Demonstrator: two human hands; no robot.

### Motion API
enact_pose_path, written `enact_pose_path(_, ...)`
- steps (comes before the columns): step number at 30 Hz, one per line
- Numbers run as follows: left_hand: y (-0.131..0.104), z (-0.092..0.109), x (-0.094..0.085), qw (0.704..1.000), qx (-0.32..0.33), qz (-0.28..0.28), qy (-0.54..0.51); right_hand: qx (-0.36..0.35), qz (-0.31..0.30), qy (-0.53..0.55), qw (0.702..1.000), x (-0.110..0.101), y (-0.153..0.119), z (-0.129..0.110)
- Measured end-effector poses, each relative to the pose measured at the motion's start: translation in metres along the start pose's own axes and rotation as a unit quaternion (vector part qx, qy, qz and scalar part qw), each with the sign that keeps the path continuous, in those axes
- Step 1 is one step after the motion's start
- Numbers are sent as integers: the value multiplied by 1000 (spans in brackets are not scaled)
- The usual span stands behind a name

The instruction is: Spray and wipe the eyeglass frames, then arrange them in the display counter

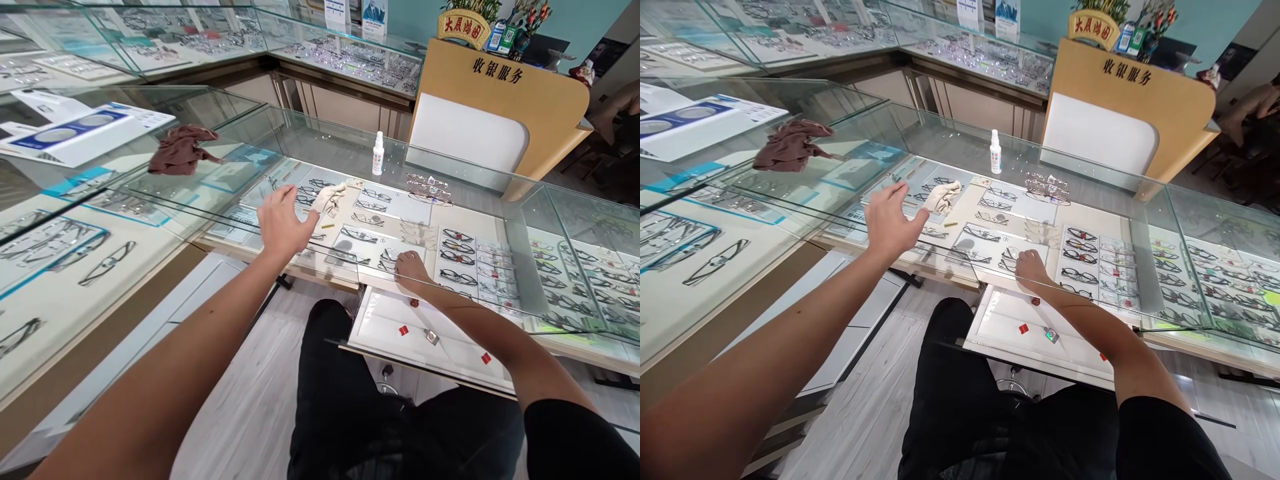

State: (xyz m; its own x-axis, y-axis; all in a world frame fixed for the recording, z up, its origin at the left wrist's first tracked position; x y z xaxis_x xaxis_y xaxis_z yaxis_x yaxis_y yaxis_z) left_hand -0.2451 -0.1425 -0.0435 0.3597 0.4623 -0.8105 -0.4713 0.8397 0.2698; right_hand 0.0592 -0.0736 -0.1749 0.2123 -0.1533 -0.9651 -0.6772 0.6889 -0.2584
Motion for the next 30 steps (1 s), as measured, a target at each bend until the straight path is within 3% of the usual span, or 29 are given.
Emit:
enact_pose_path(7, 1, -2, 1, 1000, -5, -2, -2, 18, 5, 27, 999, -3, 0, 1)
enact_pose_path(20, 1, -4, 3, 1000, -5, 0, -14, 33, 5, 62, 998, -5, 15, 27)
enact_pose_path(30, 2, -3, 1, 1000, -5, 0, 6, 61, -9, 86, 994, -18, 18, 20)
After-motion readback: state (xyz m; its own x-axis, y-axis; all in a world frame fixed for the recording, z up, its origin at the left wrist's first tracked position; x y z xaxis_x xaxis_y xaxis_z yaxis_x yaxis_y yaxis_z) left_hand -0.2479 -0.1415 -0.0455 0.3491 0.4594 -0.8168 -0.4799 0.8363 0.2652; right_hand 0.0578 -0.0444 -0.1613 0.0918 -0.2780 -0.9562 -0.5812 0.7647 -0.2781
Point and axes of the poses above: each hand's wrist, its own y-axis towards the middle knuckle, its own x-axis out of the palm, z = x × y, the point moved 2 cm from there along y, towards the middle knuckle, and after that the axes turned 2 degrees about -z, right-handed, at the moved point
